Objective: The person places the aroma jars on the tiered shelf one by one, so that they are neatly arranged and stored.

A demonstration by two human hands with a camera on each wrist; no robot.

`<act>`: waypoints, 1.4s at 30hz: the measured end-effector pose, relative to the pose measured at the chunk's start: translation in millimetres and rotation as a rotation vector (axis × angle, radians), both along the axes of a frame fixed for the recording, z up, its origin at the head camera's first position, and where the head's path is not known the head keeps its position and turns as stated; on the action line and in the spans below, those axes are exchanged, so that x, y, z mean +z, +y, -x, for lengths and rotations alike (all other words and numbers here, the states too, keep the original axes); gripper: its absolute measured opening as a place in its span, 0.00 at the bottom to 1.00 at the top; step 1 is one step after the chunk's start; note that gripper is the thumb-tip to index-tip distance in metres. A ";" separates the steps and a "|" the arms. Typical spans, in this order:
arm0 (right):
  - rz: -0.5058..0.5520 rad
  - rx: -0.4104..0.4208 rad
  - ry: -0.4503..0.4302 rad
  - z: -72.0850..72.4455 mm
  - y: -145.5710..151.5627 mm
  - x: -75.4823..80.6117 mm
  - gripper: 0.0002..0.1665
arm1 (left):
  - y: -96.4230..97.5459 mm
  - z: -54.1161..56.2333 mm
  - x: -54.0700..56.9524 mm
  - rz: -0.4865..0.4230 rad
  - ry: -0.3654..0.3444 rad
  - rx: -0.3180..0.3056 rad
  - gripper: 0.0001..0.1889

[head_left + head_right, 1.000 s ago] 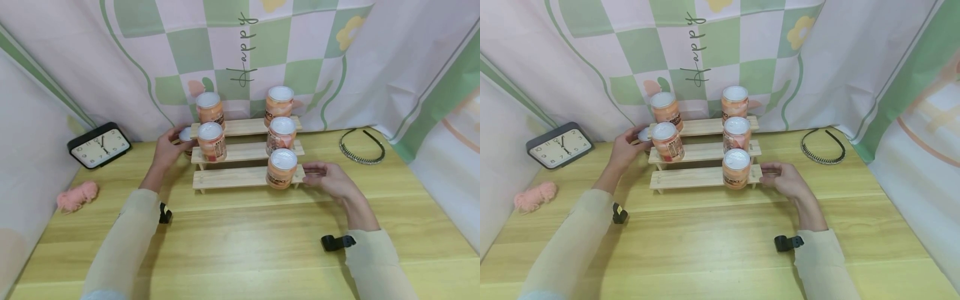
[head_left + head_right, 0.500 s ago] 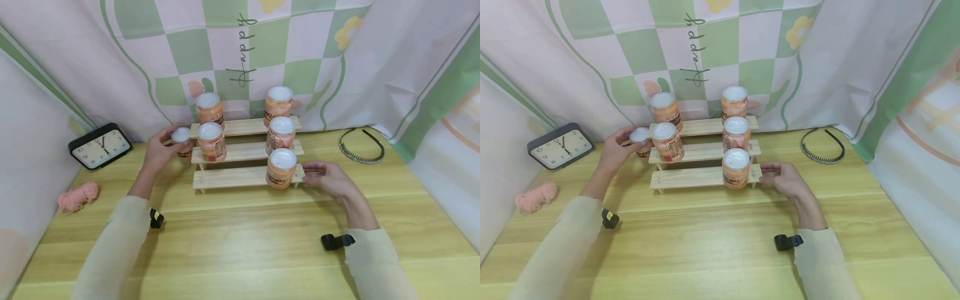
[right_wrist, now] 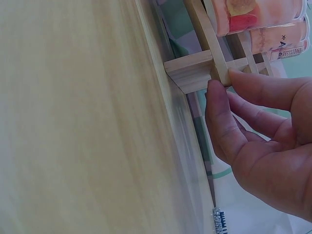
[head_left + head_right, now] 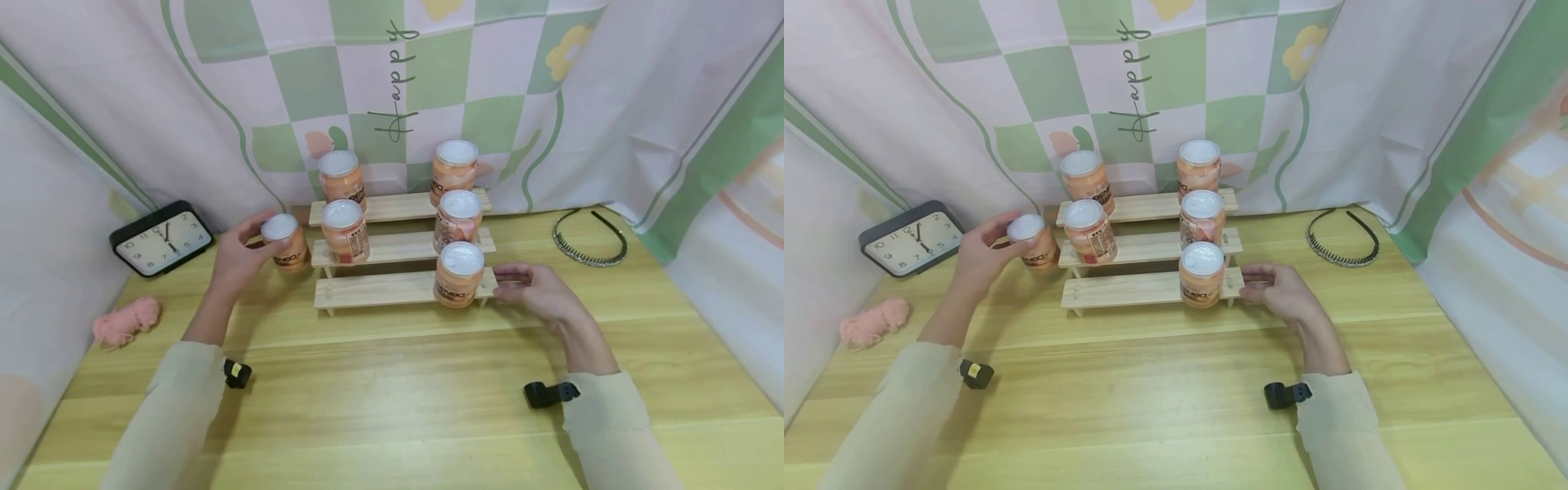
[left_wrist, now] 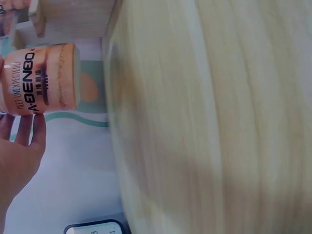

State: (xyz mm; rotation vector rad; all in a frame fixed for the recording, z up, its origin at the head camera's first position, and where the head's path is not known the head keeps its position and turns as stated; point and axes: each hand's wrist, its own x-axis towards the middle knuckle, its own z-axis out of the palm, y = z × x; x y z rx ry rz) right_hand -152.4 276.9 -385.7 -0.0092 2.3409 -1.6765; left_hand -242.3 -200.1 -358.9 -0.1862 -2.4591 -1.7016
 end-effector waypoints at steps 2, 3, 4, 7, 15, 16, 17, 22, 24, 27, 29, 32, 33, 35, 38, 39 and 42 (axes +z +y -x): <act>-0.003 -0.001 0.001 -0.1 -0.1 0.4 0.34 | -1.9 -5.3 2.6 -0.002 0.008 -0.003 0.34; -0.004 -0.001 0.002 -0.2 -0.2 0.6 0.34 | -2.6 -7.7 3.8 -0.002 0.012 -0.006 0.34; -0.006 -0.001 0.003 -0.2 -0.2 0.9 0.34 | -3.0 -10.1 4.8 -0.001 0.017 -0.006 0.33; -0.006 -0.001 0.002 -0.3 -0.3 1.4 0.34 | -3.9 -16.3 7.5 0.003 0.028 -0.009 0.32; -0.006 -0.004 -0.004 -0.6 -0.8 1.1 0.34 | -2.4 -33.2 15.9 0.000 0.049 -0.034 0.32; -0.005 -0.005 -0.004 -0.6 -0.6 0.8 0.34 | -2.2 -34.4 16.0 0.005 0.053 -0.040 0.32; -0.004 -0.005 -0.004 -0.6 -0.4 0.5 0.34 | -1.7 -36.3 16.7 0.008 0.058 -0.047 0.32; -0.001 -0.003 -0.006 -0.4 0.0 -0.5 0.35 | -0.1 -44.8 17.7 -0.005 0.079 -0.081 0.31; -0.003 -0.003 -0.006 -0.5 -0.3 -0.4 0.35 | 0.6 -47.5 17.1 -0.018 0.100 -0.095 0.31; -0.006 -0.003 -0.005 -0.6 -0.7 -0.1 0.35 | 1.7 -50.2 15.5 -0.027 0.136 -0.124 0.30; -0.005 -0.002 -0.004 -0.7 -1.0 0.3 0.35 | 2.8 -52.4 14.5 -0.034 0.145 -0.142 0.29; -0.006 0.000 -0.003 -1.0 -1.3 0.8 0.35 | 5.8 -55.7 13.2 -0.045 0.119 -0.167 0.29; -0.006 0.000 -0.002 -1.1 -1.3 0.8 0.35 | 7.5 -56.9 13.0 -0.042 0.108 -0.174 0.29; -0.006 -0.001 -0.002 -1.2 -1.2 0.7 0.35 | 11.3 -58.6 12.8 -0.035 0.091 -0.189 0.29; -0.005 -0.007 -0.005 -1.1 -1.2 0.4 0.35 | 17.6 -60.3 13.0 -0.033 0.080 -0.202 0.30; -0.005 -0.008 -0.007 -1.1 -1.3 0.3 0.35 | 19.5 -60.7 13.0 -0.035 0.079 -0.205 0.30; -0.010 -0.010 -0.008 -0.8 -1.3 0.5 0.35 | 24.9 -61.7 13.3 -0.049 0.081 -0.215 0.30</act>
